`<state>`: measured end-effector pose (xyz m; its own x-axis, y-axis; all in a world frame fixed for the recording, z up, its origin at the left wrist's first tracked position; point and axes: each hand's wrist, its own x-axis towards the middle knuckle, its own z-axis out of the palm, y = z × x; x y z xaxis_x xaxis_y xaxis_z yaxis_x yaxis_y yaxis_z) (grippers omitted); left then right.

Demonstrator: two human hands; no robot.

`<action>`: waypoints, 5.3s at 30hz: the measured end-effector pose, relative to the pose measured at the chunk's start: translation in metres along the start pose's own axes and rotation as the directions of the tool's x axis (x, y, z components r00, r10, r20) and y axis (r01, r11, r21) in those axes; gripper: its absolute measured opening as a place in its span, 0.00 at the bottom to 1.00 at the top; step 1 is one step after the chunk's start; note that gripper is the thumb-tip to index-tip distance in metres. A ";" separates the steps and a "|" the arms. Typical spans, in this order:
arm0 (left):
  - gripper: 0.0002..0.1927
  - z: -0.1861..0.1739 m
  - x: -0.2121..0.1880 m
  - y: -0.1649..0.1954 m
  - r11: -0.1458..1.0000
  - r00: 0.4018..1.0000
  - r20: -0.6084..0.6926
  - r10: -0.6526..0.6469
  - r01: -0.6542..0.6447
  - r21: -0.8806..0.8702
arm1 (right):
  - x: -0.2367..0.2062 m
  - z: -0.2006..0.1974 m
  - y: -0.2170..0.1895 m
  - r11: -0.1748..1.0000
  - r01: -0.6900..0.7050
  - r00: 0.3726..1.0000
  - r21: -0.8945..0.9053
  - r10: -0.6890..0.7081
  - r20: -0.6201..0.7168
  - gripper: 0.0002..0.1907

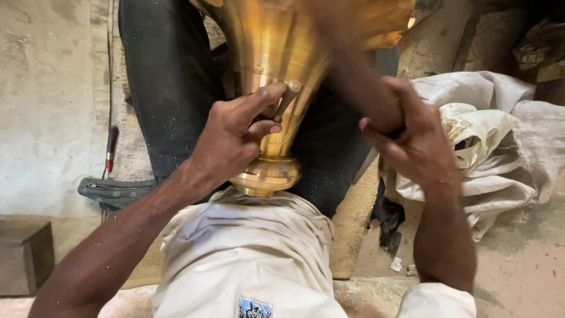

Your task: The person sits on the floor with a large brass vase resting on their lap. They hold a chisel against the vase's surface and strike it with a wooden mallet, repositioning the chisel around the base and body to shape the metal.

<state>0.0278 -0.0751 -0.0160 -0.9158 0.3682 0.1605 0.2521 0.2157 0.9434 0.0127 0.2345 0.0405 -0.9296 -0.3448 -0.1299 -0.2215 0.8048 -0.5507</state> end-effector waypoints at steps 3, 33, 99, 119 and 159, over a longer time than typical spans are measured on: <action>0.27 0.001 0.001 -0.001 0.996 0.997 0.023 -0.071 0.069 0.051 | 0.003 -0.010 0.006 0.977 0.139 0.987 -0.161 -0.150 -0.053 0.24; 0.35 -0.001 0.000 -0.013 0.986 0.946 0.288 -0.148 0.118 0.118 | -0.054 0.018 -0.011 0.983 -0.149 0.977 0.111 0.163 -0.135 0.22; 0.23 -0.008 -0.018 -0.010 0.993 0.996 0.004 -0.092 0.092 -0.079 | -0.008 -0.039 -0.037 0.895 -0.002 0.996 -0.446 0.040 0.076 0.25; 0.33 -0.016 0.007 -0.026 0.998 0.915 0.397 0.065 -0.061 -0.021 | -0.092 0.013 -0.024 0.968 -0.152 0.973 -0.201 0.111 -0.202 0.23; 0.30 0.010 0.011 0.011 0.967 0.908 0.390 -0.153 0.056 0.249 | -0.072 0.036 -0.004 0.980 -0.187 0.939 0.061 0.197 -0.282 0.19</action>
<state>0.0239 -0.0601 -0.0065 -0.7479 0.6543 -0.1117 0.2704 0.4540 0.8490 0.0910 0.2385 0.0224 -0.9996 -0.0288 0.0024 -0.0251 0.8240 -0.5661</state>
